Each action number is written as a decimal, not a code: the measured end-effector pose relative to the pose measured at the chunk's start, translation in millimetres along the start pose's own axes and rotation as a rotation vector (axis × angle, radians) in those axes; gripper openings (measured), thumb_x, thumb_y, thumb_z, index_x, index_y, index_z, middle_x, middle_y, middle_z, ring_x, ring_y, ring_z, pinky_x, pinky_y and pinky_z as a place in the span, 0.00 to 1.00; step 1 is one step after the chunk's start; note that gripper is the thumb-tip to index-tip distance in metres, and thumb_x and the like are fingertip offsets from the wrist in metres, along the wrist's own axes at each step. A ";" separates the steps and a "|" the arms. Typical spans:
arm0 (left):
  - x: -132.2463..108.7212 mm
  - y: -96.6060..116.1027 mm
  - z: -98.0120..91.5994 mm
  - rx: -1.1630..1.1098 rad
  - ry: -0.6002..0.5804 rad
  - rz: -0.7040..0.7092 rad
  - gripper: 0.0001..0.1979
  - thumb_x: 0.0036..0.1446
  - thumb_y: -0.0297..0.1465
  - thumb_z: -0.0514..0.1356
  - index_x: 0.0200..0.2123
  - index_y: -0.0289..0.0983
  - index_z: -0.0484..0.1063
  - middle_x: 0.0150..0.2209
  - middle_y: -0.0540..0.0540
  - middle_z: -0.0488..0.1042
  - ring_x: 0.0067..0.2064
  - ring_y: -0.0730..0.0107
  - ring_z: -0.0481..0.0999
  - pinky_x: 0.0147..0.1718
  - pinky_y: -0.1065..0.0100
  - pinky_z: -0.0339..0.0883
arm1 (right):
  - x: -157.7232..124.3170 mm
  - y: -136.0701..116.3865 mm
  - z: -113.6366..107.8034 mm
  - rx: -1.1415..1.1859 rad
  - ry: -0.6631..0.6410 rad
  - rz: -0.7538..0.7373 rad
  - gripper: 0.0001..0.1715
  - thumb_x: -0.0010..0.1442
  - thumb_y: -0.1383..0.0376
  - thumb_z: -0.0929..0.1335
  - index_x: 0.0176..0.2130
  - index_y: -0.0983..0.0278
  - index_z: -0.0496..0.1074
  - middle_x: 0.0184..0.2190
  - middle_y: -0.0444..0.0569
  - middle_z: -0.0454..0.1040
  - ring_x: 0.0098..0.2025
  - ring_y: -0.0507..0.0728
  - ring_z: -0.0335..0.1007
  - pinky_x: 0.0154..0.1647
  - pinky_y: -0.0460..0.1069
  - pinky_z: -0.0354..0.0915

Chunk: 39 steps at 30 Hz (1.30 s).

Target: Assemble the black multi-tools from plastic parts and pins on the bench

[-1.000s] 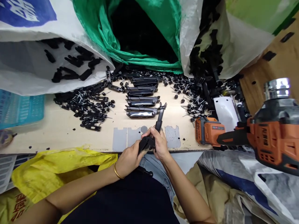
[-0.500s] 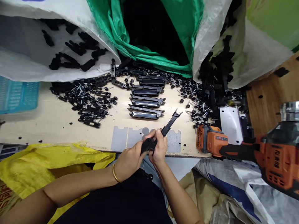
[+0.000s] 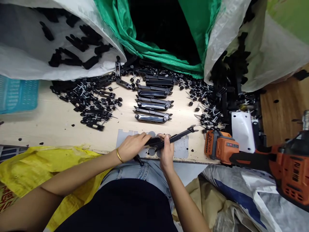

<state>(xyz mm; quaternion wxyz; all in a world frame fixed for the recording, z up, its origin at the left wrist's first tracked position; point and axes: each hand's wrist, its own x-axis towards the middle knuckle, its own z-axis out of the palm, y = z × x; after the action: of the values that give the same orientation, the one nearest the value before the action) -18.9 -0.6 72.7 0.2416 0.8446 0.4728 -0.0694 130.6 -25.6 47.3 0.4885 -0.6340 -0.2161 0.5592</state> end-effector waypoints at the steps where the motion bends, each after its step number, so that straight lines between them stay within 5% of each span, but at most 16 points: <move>1: 4.9 -6.6 0.3 0.040 0.041 0.004 0.10 0.59 0.32 0.56 0.44 0.37 0.63 0.40 0.43 0.71 0.39 0.60 0.74 0.31 0.65 0.67 | 1.3 -1.3 -12.9 -0.129 -0.095 0.064 0.22 0.53 0.47 0.66 0.27 0.63 0.69 0.24 0.46 0.73 0.26 0.53 0.68 0.28 0.49 0.65; 4: 12.7 -19.8 5.0 0.075 0.165 0.051 0.11 0.58 0.31 0.58 0.44 0.35 0.64 0.44 0.41 0.69 0.47 0.58 0.69 0.42 0.61 0.65 | 1.9 -15.6 -49.3 -0.564 -0.325 0.090 0.22 0.53 0.48 0.66 0.22 0.63 0.67 0.19 0.46 0.70 0.21 0.54 0.65 0.24 0.50 0.63; 6: 13.1 -23.5 11.2 0.038 0.201 0.090 0.12 0.59 0.30 0.56 0.47 0.35 0.63 0.44 0.42 0.69 0.47 0.60 0.68 0.44 0.62 0.63 | 2.9 -26.9 -60.4 -0.808 -0.309 -0.180 0.19 0.56 0.51 0.66 0.23 0.62 0.68 0.20 0.46 0.70 0.24 0.55 0.66 0.28 0.51 0.63; 9: 12.6 -26.8 20.6 0.019 0.220 0.120 0.12 0.62 0.27 0.51 0.49 0.35 0.62 0.42 0.44 0.70 0.45 0.62 0.68 0.43 0.64 0.63 | 13.1 -31.6 -53.8 -1.074 -0.307 -0.663 0.15 0.56 0.55 0.67 0.39 0.63 0.70 0.38 0.53 0.73 0.41 0.60 0.68 0.42 0.54 0.62; 13: 16.8 -34.2 24.1 0.073 0.240 0.197 0.13 0.62 0.26 0.50 0.50 0.35 0.62 0.41 0.44 0.70 0.43 0.63 0.68 0.41 0.64 0.62 | 35.6 -14.8 -35.0 -1.392 -0.430 -0.925 0.22 0.58 0.58 0.66 0.51 0.64 0.67 0.46 0.55 0.72 0.46 0.62 0.63 0.49 0.58 0.52; 17: 22.6 -41.4 20.1 0.137 0.248 0.314 0.12 0.61 0.25 0.50 0.48 0.34 0.63 0.40 0.45 0.71 0.42 0.63 0.68 0.39 0.65 0.62 | 41.9 -4.3 -31.9 -1.484 -0.442 -0.948 0.20 0.58 0.57 0.66 0.49 0.63 0.69 0.42 0.52 0.74 0.41 0.61 0.63 0.45 0.58 0.51; 22: 28.2 -48.3 18.3 0.139 0.278 0.385 0.11 0.61 0.25 0.51 0.46 0.33 0.64 0.38 0.45 0.71 0.40 0.65 0.69 0.37 0.66 0.63 | 54.8 -34.5 -41.3 -1.165 -0.522 -0.797 0.14 0.59 0.57 0.66 0.43 0.61 0.72 0.38 0.49 0.75 0.39 0.57 0.67 0.40 0.52 0.61; 24: 33.7 -51.4 17.5 0.162 0.310 0.416 0.11 0.61 0.24 0.50 0.46 0.33 0.65 0.38 0.45 0.72 0.39 0.66 0.69 0.37 0.67 0.63 | 78.2 -55.2 -50.3 -1.094 -0.326 -0.772 0.12 0.62 0.60 0.62 0.42 0.63 0.71 0.37 0.50 0.74 0.36 0.55 0.68 0.37 0.50 0.62; 27: 45.0 -54.7 14.0 0.235 0.375 0.449 0.12 0.62 0.23 0.47 0.46 0.33 0.66 0.35 0.45 0.72 0.37 0.68 0.70 0.34 0.67 0.62 | 129.8 -81.7 -62.7 -1.202 0.143 -0.772 0.13 0.60 0.63 0.62 0.42 0.67 0.70 0.38 0.57 0.70 0.34 0.55 0.65 0.40 0.53 0.60; 31: 51.7 -57.3 7.0 0.235 0.437 0.529 0.13 0.63 0.28 0.50 0.50 0.33 0.65 0.37 0.43 0.72 0.38 0.67 0.70 0.34 0.67 0.62 | 189.6 -93.9 -59.2 -1.266 0.218 -0.740 0.13 0.53 0.67 0.66 0.40 0.68 0.71 0.37 0.61 0.67 0.38 0.60 0.62 0.41 0.57 0.57; 34: 40.4 -59.4 3.7 0.158 0.506 0.587 0.22 0.60 0.40 0.54 0.53 0.33 0.63 0.42 0.39 0.72 0.43 0.63 0.70 0.40 0.64 0.63 | 204.0 -91.5 -52.2 -1.316 0.257 -0.687 0.12 0.52 0.65 0.66 0.38 0.67 0.72 0.37 0.60 0.65 0.39 0.62 0.62 0.39 0.57 0.57; 37: 18.6 -67.5 3.0 0.081 0.652 0.464 0.16 0.62 0.38 0.52 0.47 0.34 0.67 0.39 0.43 0.73 0.41 0.66 0.70 0.40 0.66 0.64 | 199.2 -87.4 -53.3 -1.319 0.226 -0.724 0.16 0.50 0.63 0.69 0.39 0.69 0.71 0.38 0.62 0.65 0.43 0.65 0.62 0.41 0.59 0.58; 39: 4.6 -80.3 1.7 0.033 0.761 0.228 0.10 0.62 0.31 0.51 0.42 0.34 0.69 0.36 0.44 0.73 0.39 0.68 0.70 0.38 0.68 0.64 | 193.1 -85.5 -55.8 -1.317 0.167 -0.768 0.12 0.51 0.64 0.68 0.37 0.67 0.71 0.38 0.61 0.65 0.43 0.64 0.62 0.43 0.59 0.59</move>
<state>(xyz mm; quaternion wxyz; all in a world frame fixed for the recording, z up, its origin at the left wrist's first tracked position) -83.0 37.2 42.1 0.0414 0.8609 0.4303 0.2683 259.4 148.5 19.1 0.1845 -0.7148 -0.6722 0.0563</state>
